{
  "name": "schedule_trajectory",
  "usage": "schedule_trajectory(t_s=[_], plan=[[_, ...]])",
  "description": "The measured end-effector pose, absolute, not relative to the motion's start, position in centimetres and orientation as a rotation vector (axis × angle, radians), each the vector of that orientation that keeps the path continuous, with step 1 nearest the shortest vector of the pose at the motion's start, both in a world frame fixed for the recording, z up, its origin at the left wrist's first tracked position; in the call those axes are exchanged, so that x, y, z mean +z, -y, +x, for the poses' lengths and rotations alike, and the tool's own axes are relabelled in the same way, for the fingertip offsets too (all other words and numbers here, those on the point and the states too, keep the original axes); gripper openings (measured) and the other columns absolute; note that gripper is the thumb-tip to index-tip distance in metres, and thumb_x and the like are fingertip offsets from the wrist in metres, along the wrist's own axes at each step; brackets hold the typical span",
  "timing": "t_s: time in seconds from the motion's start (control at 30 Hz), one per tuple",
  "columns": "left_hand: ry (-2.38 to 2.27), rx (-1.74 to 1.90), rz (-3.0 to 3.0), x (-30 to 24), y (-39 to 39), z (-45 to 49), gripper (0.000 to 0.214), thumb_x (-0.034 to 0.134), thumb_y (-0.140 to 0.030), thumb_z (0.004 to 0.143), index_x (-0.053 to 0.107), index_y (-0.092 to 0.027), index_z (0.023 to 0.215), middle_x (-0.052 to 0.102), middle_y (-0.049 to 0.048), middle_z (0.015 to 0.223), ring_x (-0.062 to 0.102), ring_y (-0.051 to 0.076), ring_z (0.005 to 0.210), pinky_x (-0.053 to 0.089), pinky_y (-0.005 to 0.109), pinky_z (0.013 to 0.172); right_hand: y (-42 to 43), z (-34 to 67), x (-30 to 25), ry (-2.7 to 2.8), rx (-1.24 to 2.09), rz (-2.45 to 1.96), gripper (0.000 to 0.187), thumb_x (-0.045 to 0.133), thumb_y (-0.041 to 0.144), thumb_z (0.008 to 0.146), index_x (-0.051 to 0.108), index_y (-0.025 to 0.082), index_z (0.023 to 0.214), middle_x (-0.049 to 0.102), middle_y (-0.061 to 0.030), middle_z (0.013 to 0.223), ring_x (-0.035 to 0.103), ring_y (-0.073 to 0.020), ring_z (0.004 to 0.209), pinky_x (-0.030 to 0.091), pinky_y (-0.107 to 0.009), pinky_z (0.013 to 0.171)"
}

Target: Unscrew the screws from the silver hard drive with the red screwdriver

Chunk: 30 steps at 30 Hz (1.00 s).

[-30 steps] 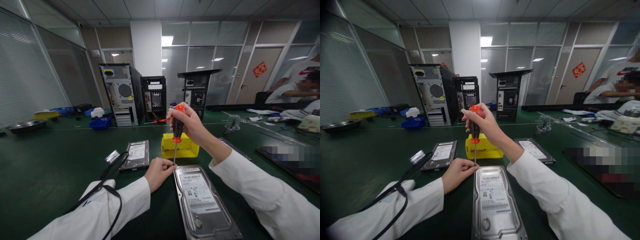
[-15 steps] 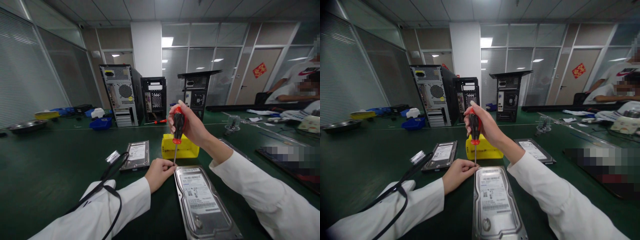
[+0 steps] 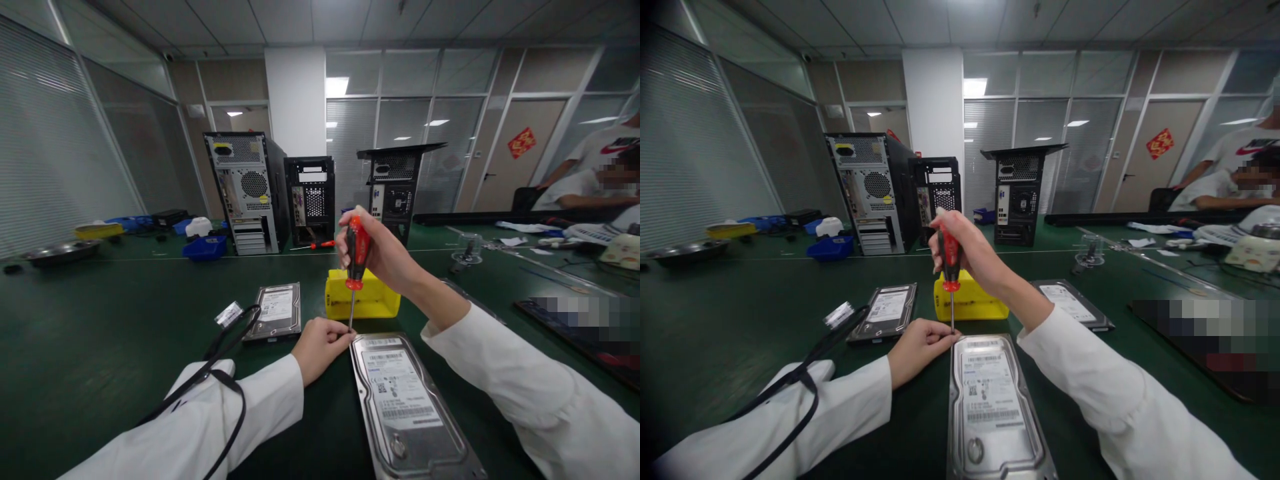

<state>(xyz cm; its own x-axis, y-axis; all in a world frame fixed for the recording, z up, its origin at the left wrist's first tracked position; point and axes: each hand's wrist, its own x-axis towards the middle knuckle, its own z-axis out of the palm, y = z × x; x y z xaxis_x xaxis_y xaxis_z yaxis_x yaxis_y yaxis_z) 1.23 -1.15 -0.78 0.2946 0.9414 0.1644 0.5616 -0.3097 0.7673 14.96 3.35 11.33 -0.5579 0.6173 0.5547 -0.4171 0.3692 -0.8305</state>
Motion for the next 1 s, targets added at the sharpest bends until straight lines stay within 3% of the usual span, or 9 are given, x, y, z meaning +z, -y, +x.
schedule_trajectory(t_s=[0.1,0.2,0.37,0.47,0.6,0.8,0.9,1.0], plan=[[-1.342,0.835,1.99,-0.6,1.3,1.2,0.037,0.052,-0.04,0.081,0.073,-0.011,0.086,0.034,-0.0051,0.045,0.03,0.01,0.049,0.031,0.023,0.054,-2.9,14.9,11.5,1.731,1.418,-0.193,0.034,0.046,0.048,0.085,0.052,0.018,0.1,0.055,-0.0002,0.077,0.056,-0.0089,0.063,0.052,-0.025,0.06],[-1.369,0.83,1.994,-0.5,1.4,1.3,0.035,0.053,-0.04,0.08,0.073,-0.013,0.086,0.032,-0.0057,0.043,0.028,0.01,0.048,0.027,0.023,0.051,-2.6,14.6,11.4,1.712,1.374,-0.221,0.028,0.057,0.04,0.08,0.051,0.017,0.094,0.056,0.0,0.08,0.057,-0.0084,0.064,0.053,-0.024,0.061],[-1.46,0.883,1.991,-0.3,1.5,1.4,0.033,0.057,-0.041,0.078,0.074,-0.014,0.086,0.059,0.0004,0.058,0.04,0.011,0.05,0.03,0.024,0.051,-2.6,14.1,11.1,1.644,1.275,-0.251,0.034,0.069,0.031,0.073,0.039,0.021,0.087,0.058,0.0042,0.074,0.057,-0.0069,0.058,0.051,-0.022,0.06],[-1.493,0.922,1.996,-0.1,1.5,1.4,0.03,0.06,-0.04,0.076,0.074,-0.014,0.084,0.068,0.0047,0.074,0.051,0.014,0.06,0.038,0.025,0.058,-3.0,14.1,11.0,1.611,1.296,-0.272,0.033,0.062,0.04,0.077,0.04,0.022,0.093,0.053,0.006,0.069,0.052,-0.0059,0.052,0.051,-0.023,0.057],[-1.492,0.929,2.01,0.0,1.5,1.4,0.028,0.061,-0.04,0.076,0.074,-0.015,0.082,0.07,0.0053,0.08,0.057,0.016,0.067,0.043,0.026,0.062,-3.5,14.2,10.9,1.584,1.356,-0.28,0.035,0.044,0.051,0.084,0.048,0.02,0.098,0.053,0.0017,0.073,0.054,-0.0078,0.056,0.052,-0.025,0.057],[-1.491,0.92,2.029,0.0,1.6,1.3,0.027,0.06,-0.037,0.077,0.074,-0.015,0.083,0.071,0.0053,0.078,0.058,0.016,0.065,0.045,0.026,0.063,-3.6,14.5,11.1,1.515,1.331,-0.302,0.028,0.065,0.034,0.075,0.045,0.018,0.087,0.059,0.0004,0.084,0.059,-0.0079,0.068,0.054,-0.024,0.069],[-1.5,0.912,2.046,0.1,1.7,1.4,0.026,0.06,-0.036,0.077,0.074,-0.015,0.083,0.071,0.0055,0.079,0.058,0.017,0.066,0.045,0.027,0.064,-3.7,14.6,11.1,1.521,1.33,-0.29,0.034,0.069,0.032,0.071,0.044,0.02,0.092,0.058,0.0038,0.075,0.057,-0.0072,0.06,0.053,-0.023,0.062],[-1.499,0.908,2.067,0.1,1.7,1.4,0.024,0.059,-0.034,0.077,0.074,-0.016,0.082,0.071,0.0053,0.08,0.058,0.017,0.066,0.044,0.026,0.064,-3.8,14.6,11.1,1.535,1.346,-0.259,0.032,0.06,0.042,0.077,0.047,0.022,0.098,0.053,0.0052,0.069,0.052,-0.0065,0.054,0.052,-0.022,0.055]])
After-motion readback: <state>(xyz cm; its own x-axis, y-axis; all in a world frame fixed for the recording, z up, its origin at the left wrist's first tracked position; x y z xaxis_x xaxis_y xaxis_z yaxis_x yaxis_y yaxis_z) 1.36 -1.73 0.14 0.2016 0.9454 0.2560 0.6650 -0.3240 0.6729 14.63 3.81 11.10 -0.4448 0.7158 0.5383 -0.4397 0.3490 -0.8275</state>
